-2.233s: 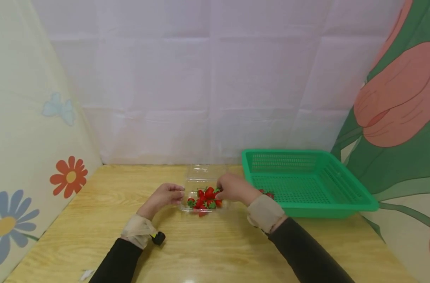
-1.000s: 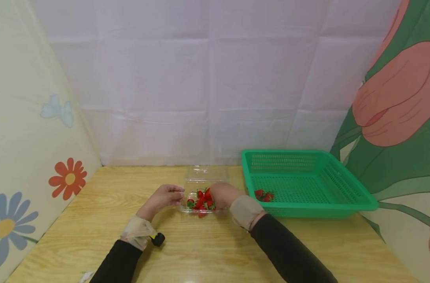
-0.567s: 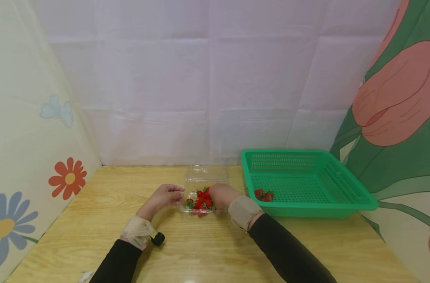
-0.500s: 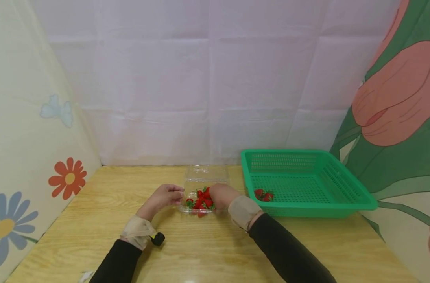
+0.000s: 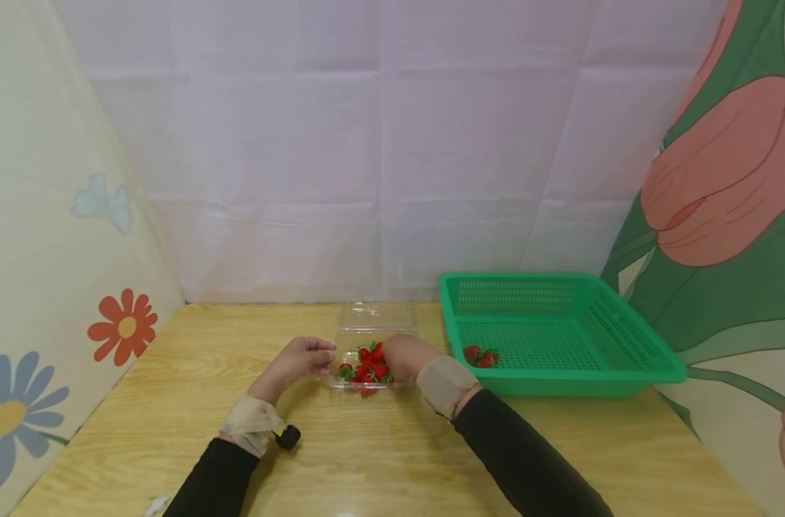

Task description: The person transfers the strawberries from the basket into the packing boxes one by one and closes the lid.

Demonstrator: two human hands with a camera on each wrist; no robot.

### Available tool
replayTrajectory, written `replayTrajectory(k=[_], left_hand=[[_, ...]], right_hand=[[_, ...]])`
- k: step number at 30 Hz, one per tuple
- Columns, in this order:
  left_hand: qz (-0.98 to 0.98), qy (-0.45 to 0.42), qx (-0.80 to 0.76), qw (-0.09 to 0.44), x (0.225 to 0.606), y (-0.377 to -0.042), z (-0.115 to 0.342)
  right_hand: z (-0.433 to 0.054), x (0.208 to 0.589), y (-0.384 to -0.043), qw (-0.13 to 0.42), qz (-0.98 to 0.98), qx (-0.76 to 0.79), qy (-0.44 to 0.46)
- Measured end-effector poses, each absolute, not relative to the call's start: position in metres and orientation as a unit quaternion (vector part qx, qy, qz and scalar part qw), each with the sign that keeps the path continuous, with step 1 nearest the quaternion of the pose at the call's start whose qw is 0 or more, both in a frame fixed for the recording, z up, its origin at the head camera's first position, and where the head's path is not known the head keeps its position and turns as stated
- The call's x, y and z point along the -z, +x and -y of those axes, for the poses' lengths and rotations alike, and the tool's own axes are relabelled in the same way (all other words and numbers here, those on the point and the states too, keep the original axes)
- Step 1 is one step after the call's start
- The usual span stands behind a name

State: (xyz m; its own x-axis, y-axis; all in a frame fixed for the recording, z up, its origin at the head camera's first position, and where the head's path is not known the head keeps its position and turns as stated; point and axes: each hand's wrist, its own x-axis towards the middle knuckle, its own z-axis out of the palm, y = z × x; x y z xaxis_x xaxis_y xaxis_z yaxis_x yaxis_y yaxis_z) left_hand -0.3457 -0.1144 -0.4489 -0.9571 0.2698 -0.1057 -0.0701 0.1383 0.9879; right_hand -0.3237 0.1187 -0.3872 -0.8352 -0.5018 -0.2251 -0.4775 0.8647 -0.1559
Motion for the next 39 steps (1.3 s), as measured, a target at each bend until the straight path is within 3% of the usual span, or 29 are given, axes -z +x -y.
replayTrajectory(k=[12,26,39], left_hand=[[-0.747,0.069,-0.649,0.128,0.449,-0.345,0.115],[-0.756,0.066,-0.639,0.124,0.446,-0.346,0.113],[-0.756,0.067,-0.640,0.121,0.443,-0.346,0.113]], right_hand=[[-0.133,0.359,-0.313,0.118,-0.965,0.098,-0.211],[-0.202,0.315,-0.298,0.049,-0.968,0.149,-0.195],[-0.267,0.323,-0.293,0.054,-0.976,0.134,-0.162]])
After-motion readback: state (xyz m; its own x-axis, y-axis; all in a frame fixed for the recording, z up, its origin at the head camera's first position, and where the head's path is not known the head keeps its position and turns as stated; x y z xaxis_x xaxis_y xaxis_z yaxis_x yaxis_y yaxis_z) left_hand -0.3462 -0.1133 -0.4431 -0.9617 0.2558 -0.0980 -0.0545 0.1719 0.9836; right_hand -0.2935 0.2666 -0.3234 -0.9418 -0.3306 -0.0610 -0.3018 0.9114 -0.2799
